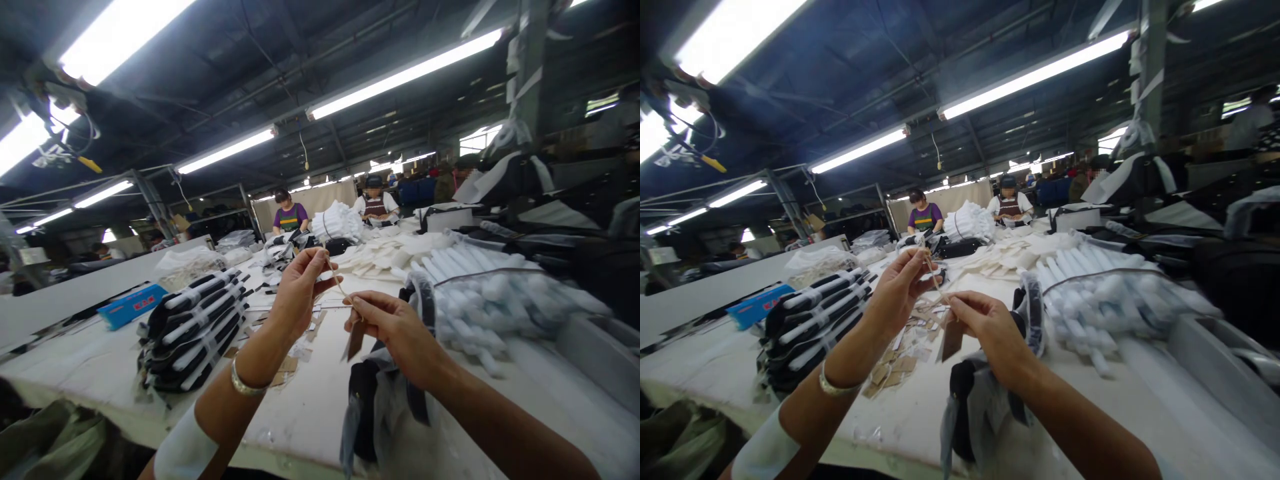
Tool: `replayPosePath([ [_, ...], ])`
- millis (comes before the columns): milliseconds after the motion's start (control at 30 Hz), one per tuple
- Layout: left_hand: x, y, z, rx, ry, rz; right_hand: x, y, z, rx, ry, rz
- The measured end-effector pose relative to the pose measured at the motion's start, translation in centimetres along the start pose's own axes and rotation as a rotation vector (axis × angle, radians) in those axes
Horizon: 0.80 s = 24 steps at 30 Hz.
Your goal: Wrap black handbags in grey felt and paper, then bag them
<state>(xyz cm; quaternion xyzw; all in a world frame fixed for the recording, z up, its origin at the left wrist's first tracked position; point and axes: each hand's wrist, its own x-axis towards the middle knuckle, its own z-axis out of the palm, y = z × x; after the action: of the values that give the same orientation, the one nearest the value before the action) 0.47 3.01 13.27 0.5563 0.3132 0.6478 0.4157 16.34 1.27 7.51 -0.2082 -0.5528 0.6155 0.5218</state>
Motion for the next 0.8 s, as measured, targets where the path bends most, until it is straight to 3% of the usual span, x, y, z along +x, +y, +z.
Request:
replayPosePath([
  [133, -1.2, -0.4, 0.3, 0.011, -0.091, -0.065, -1.0, -0.6, -1.0, -0.158, 0.071, -0.011],
  [267, -2.7, -1.4, 0.3, 0.135, -0.283, -0.182, -1.7, -0.9, -2.2, -0.348, 0.092, -0.083],
  [400, -3.5, -2.5, 0.4, 0.311, -0.446, -0.205, -2.2, -0.7, -3.2, -0.433, 0.085, -0.127],
  [667, -3.9, -2.5, 0.6, 0.29, -0.396, -0.237, -3.6, -0.3, -4.4, -0.439, 0.043, 0.034],
  [800, -4.6, -2.2, 0.6, 0.045, -0.47, -0.506, -4.8, -0.9, -4.4, -0.534, -0.055, 0.055],
])
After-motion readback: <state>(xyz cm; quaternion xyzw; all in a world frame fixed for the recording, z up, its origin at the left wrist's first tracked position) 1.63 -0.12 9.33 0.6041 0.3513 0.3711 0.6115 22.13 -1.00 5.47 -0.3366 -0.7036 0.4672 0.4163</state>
